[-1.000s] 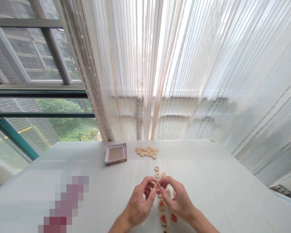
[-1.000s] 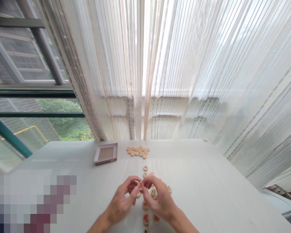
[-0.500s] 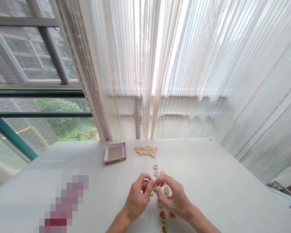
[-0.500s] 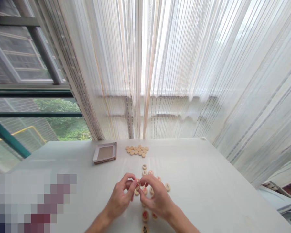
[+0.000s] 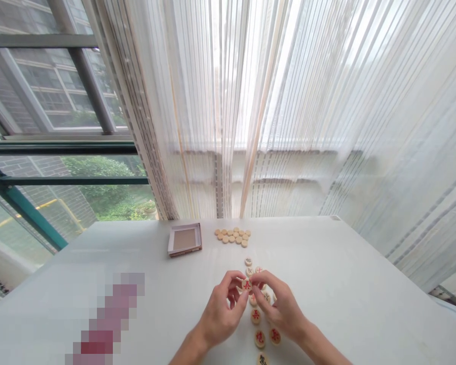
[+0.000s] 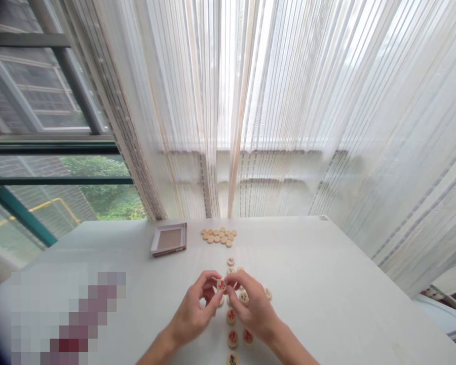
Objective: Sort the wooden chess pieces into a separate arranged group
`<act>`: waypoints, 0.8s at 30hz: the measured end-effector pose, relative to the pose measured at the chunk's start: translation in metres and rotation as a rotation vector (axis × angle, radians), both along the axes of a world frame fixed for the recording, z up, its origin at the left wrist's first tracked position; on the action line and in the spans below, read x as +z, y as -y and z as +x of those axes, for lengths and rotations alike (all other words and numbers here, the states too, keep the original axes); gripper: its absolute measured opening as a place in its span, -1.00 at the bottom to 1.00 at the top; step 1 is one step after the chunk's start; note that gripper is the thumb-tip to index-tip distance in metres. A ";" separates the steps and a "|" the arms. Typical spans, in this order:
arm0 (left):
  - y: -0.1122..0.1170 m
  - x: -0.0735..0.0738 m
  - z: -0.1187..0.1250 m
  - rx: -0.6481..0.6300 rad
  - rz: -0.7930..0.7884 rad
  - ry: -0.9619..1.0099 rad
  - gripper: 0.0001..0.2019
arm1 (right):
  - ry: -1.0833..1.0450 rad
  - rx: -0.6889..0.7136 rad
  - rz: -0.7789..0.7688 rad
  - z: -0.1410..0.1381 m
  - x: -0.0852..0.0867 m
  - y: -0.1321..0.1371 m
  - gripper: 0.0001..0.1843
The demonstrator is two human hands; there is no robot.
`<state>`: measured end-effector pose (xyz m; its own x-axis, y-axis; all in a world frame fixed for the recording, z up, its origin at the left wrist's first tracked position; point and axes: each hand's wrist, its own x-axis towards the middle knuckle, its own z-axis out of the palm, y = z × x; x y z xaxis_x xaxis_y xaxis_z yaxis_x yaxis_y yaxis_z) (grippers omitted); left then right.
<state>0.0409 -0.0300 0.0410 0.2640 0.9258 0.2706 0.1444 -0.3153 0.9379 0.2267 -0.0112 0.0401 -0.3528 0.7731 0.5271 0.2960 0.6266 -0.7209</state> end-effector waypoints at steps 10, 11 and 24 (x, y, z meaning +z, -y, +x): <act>0.004 0.002 0.003 -0.060 0.079 -0.147 -0.84 | 0.026 -0.072 -0.014 -0.001 -0.003 -0.002 -0.85; 0.004 0.003 0.003 -0.057 0.078 -0.144 -0.84 | 0.027 -0.069 -0.015 -0.001 -0.003 -0.002 -0.85; 0.002 0.005 -0.002 -0.045 -0.016 -0.028 -0.81 | 0.031 0.021 -0.008 0.001 0.004 0.002 -0.77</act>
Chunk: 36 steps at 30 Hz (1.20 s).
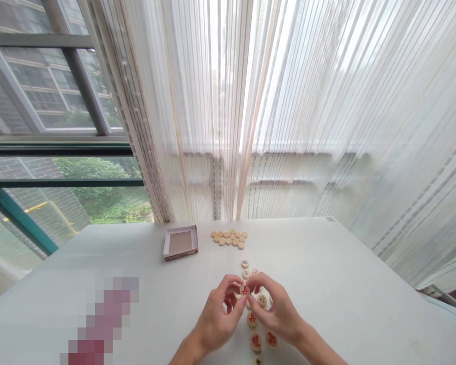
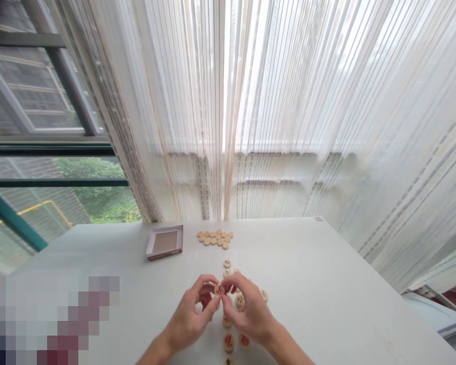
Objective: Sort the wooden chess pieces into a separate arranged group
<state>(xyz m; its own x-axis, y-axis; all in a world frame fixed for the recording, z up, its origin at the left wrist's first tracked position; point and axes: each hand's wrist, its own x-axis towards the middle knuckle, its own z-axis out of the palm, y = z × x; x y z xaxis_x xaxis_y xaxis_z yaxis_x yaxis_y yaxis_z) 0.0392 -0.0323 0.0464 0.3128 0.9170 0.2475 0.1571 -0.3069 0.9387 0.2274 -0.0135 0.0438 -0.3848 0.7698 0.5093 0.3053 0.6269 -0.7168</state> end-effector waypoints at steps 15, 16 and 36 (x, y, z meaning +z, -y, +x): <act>-0.005 -0.009 0.003 0.079 -0.093 0.053 -0.75 | 0.067 -0.001 0.011 -0.002 -0.002 0.004 -0.77; -0.005 -0.009 0.003 0.080 -0.091 0.048 -0.76 | 0.067 -0.002 0.008 -0.002 -0.003 0.003 -0.77; 0.001 0.002 0.003 -0.005 -0.031 -0.011 -0.80 | -0.047 -0.015 -0.062 0.000 0.000 -0.001 -0.88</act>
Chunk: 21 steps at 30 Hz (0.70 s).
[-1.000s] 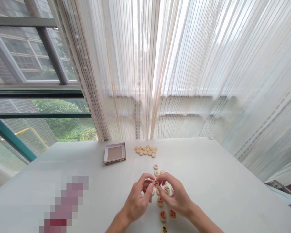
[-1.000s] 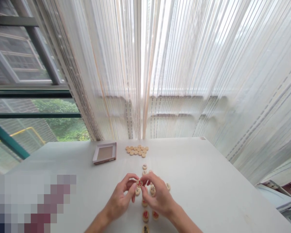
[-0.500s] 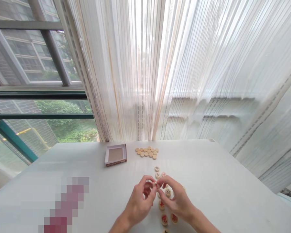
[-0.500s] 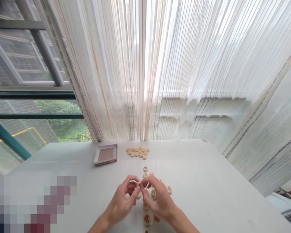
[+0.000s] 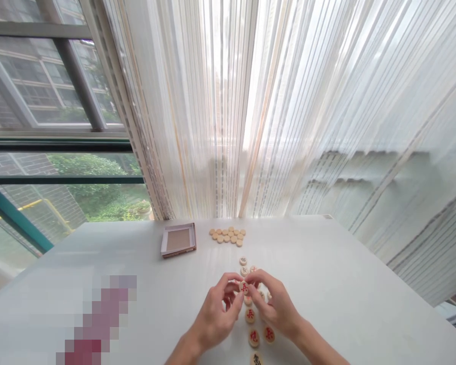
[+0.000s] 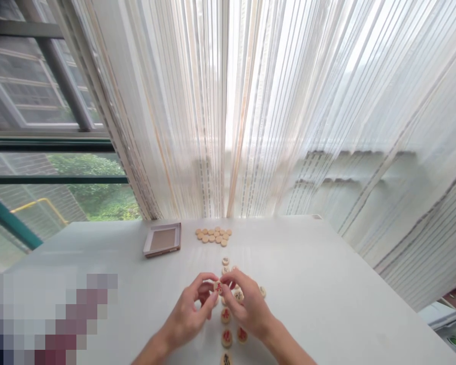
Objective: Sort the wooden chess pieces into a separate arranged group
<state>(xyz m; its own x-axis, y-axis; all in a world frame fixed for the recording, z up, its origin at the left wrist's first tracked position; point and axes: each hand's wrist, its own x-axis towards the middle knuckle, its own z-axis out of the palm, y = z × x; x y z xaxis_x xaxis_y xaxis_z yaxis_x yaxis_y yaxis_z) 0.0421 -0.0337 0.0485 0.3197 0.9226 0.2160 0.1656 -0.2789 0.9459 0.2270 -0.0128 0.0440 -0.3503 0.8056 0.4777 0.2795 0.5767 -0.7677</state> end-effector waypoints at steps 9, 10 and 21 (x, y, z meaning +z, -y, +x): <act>0.000 -0.001 0.001 0.011 0.107 -0.113 -0.84 | 0.023 -0.059 -0.013 0.000 -0.002 -0.001 -0.85; 0.000 -0.001 0.000 0.017 0.090 -0.103 -0.84 | 0.021 -0.052 -0.009 0.000 -0.001 -0.001 -0.86; -0.006 -0.007 0.000 0.075 -0.050 0.077 -0.71 | 0.071 -0.018 0.024 -0.002 -0.004 0.002 -0.81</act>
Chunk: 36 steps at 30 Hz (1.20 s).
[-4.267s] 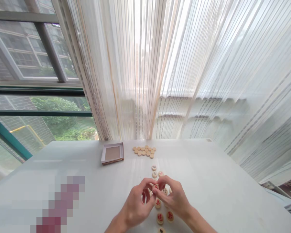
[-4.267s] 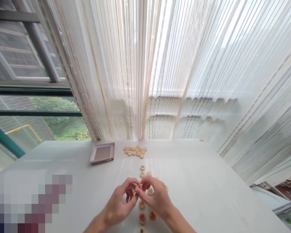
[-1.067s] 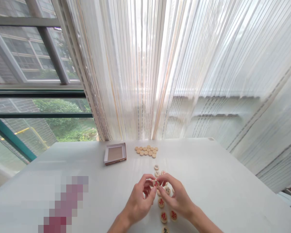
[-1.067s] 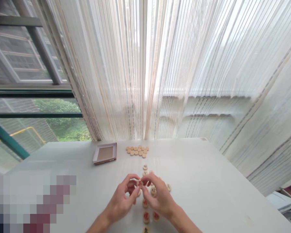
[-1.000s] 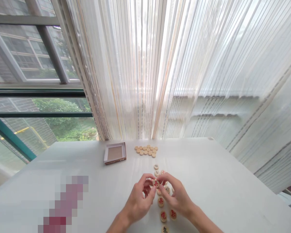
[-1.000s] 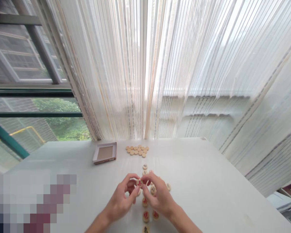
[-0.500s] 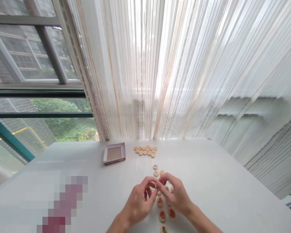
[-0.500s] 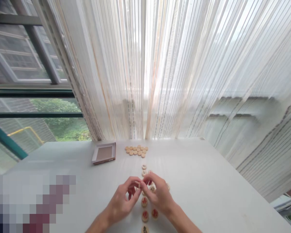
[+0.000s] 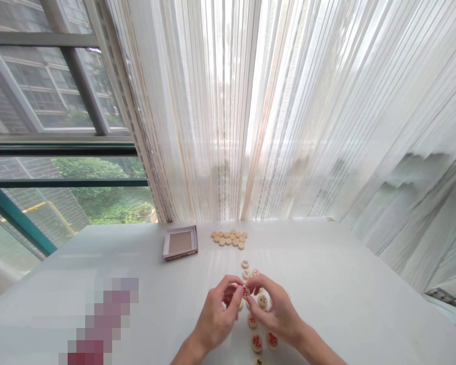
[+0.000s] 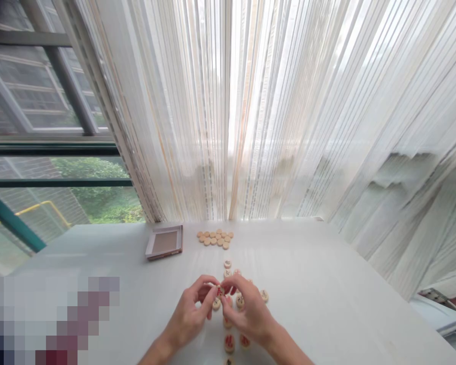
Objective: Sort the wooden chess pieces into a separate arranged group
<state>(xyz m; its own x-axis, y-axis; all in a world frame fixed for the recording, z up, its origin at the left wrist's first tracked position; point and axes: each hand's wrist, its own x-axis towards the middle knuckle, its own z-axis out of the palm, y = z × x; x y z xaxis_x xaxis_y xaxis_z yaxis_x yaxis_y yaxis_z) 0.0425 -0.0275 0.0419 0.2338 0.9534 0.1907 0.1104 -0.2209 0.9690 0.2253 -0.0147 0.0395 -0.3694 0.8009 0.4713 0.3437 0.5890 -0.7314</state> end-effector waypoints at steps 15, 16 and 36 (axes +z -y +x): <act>0.003 0.003 -0.001 -0.029 0.029 -0.046 -0.75 | -0.062 0.043 -0.018 0.001 0.004 0.000 -0.84; 0.003 0.003 -0.001 -0.029 0.037 -0.052 -0.75 | -0.065 0.044 -0.020 0.001 0.005 -0.001 -0.85; 0.004 0.003 -0.002 -0.028 0.145 -0.168 -0.79 | -0.045 0.026 -0.031 0.000 0.005 -0.002 -0.92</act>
